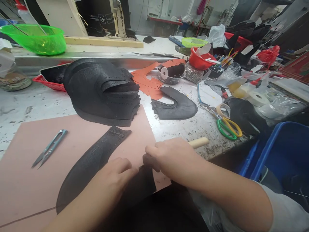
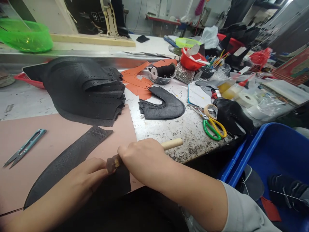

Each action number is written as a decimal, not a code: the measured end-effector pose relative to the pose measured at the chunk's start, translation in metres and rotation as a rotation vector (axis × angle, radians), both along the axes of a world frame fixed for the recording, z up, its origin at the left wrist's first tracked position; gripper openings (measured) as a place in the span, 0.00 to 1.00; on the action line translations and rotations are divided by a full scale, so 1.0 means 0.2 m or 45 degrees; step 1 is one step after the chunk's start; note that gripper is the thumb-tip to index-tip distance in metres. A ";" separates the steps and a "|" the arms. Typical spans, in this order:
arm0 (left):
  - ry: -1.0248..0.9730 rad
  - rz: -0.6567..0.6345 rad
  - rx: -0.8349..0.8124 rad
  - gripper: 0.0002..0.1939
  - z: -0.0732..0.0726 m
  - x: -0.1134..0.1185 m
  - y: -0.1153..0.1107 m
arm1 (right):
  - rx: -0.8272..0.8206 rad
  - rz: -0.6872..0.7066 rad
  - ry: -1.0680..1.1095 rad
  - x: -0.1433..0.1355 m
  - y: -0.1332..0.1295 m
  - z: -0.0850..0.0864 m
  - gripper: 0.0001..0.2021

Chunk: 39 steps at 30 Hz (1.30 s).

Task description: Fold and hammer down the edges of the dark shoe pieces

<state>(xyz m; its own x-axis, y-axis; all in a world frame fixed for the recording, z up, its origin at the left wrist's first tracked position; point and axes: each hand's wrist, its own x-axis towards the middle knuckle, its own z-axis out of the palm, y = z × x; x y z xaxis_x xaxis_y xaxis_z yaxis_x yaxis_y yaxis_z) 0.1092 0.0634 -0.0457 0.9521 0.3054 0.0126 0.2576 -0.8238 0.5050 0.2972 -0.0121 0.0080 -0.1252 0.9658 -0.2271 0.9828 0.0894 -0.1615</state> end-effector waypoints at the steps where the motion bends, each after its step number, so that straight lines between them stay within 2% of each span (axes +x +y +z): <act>1: 0.021 0.014 -0.027 0.15 0.00 -0.01 0.00 | 0.028 0.015 0.014 0.00 0.00 0.00 0.04; 5: 0.055 0.095 -0.104 0.15 0.00 -0.03 0.00 | 0.001 0.058 0.055 -0.02 0.01 -0.01 0.04; 12: 0.085 0.104 -0.093 0.15 0.00 -0.07 0.00 | 0.032 0.032 0.059 -0.05 0.02 -0.03 0.04; 16: 0.022 0.044 -0.020 0.16 -0.01 -0.10 0.00 | -0.023 0.026 0.017 -0.07 0.03 -0.01 0.05; 19: 0.053 0.064 -0.009 0.16 -0.01 -0.11 0.00 | -0.009 0.003 0.047 -0.08 0.04 0.00 0.05; 23: 0.045 0.032 0.051 0.15 0.00 -0.13 0.00 | -0.053 0.057 0.058 -0.10 0.04 -0.01 0.06; 34: 0.078 -0.014 0.013 0.16 0.00 -0.18 0.03 | 0.016 0.072 0.072 -0.16 0.05 0.01 0.05; 39: 0.108 0.022 -0.015 0.16 0.01 -0.21 0.03 | -0.051 0.105 0.082 -0.18 0.05 -0.01 0.04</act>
<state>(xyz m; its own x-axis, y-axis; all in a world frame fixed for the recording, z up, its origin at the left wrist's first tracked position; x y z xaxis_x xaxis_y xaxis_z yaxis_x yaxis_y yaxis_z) 0.0672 0.0689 -0.0431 0.9443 0.3212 -0.0713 0.3135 -0.8130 0.4906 0.2605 -0.0022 0.0069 -0.2192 0.9419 -0.2546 0.9599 0.1616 -0.2290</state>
